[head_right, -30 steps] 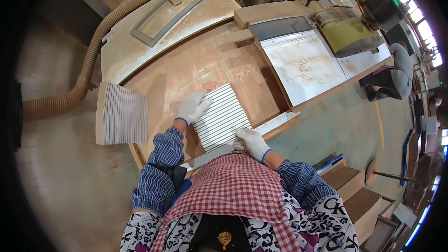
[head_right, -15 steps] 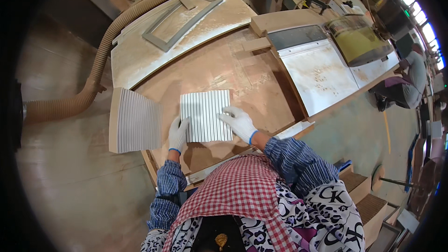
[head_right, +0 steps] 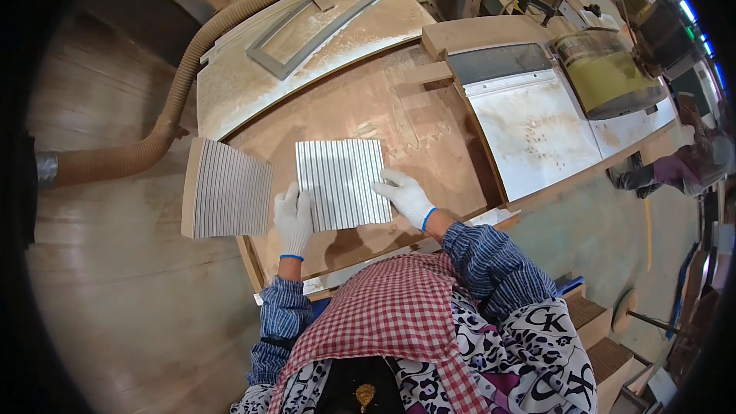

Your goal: Manually sorting and stacking wooden strips on a work table and then placing them on a larger pallet of wood products.

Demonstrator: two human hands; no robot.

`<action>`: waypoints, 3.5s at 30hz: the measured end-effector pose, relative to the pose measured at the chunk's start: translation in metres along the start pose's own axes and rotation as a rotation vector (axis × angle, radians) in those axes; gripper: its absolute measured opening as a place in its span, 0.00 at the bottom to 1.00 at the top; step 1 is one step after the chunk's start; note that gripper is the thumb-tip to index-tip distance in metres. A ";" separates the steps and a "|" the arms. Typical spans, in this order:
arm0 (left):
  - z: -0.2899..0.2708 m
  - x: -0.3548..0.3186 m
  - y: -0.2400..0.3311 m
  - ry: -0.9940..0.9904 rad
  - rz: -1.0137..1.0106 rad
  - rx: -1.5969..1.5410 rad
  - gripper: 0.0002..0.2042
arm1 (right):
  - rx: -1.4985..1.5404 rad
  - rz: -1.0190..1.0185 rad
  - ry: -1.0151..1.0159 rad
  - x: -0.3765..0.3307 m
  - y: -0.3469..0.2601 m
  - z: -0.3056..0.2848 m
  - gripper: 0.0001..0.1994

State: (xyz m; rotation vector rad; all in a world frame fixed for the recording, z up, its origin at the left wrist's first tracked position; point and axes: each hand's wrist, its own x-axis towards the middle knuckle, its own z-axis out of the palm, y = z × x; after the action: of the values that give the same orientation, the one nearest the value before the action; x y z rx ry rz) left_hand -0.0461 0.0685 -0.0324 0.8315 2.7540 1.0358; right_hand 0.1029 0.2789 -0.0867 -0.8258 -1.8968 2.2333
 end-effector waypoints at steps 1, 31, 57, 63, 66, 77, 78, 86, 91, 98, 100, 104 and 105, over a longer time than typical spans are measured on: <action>-0.005 0.001 0.015 -0.006 0.022 0.080 0.15 | 0.038 0.029 -0.044 -0.001 -0.004 -0.004 0.27; -0.071 0.008 0.023 -0.070 -0.077 -0.097 0.23 | -0.458 0.029 -0.051 0.060 0.019 0.151 0.21; -0.077 0.021 -0.055 0.185 0.254 0.987 0.24 | -0.505 0.076 0.011 0.116 0.032 0.254 0.23; -0.100 0.020 -0.034 0.163 0.237 0.764 0.21 | -0.490 0.044 -0.078 0.120 0.029 0.240 0.19; -0.111 -0.008 -0.032 0.331 0.353 0.428 0.17 | -0.243 -0.011 -0.215 0.125 0.031 0.195 0.16; -0.047 -0.061 -0.110 0.105 -0.822 -0.708 0.11 | -0.149 0.086 -0.206 0.148 -0.004 0.188 0.16; -0.041 -0.050 -0.102 0.203 -0.768 -0.663 0.13 | -0.120 0.132 -0.203 0.151 -0.006 0.187 0.17; -0.037 -0.026 -0.095 0.391 -0.677 -0.496 0.16 | 0.085 0.179 -0.316 0.169 -0.035 0.199 0.16; -0.088 -0.010 -0.061 0.364 -0.858 -0.195 0.20 | 0.175 0.206 -0.447 0.166 -0.064 0.206 0.15; -0.113 -0.003 -0.049 0.480 -0.707 -0.097 0.24 | 0.331 0.265 -0.348 0.149 -0.108 0.223 0.22; -0.105 0.011 -0.049 0.403 -0.759 -0.112 0.23 | 0.371 0.188 -0.508 0.163 -0.107 0.202 0.17; -0.102 0.016 -0.077 0.378 -0.674 -0.256 0.23 | -0.560 -0.214 -0.367 0.163 -0.052 0.186 0.18; -0.103 0.019 -0.079 0.294 -0.682 -0.399 0.26 | -0.819 -0.257 -0.270 0.158 -0.029 0.180 0.23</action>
State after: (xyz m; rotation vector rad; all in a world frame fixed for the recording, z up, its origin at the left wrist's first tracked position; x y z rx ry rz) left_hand -0.1252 -0.0318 -0.0008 -0.3201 2.5548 1.5247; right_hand -0.1211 0.1906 -0.0989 -0.2931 -2.8972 1.4408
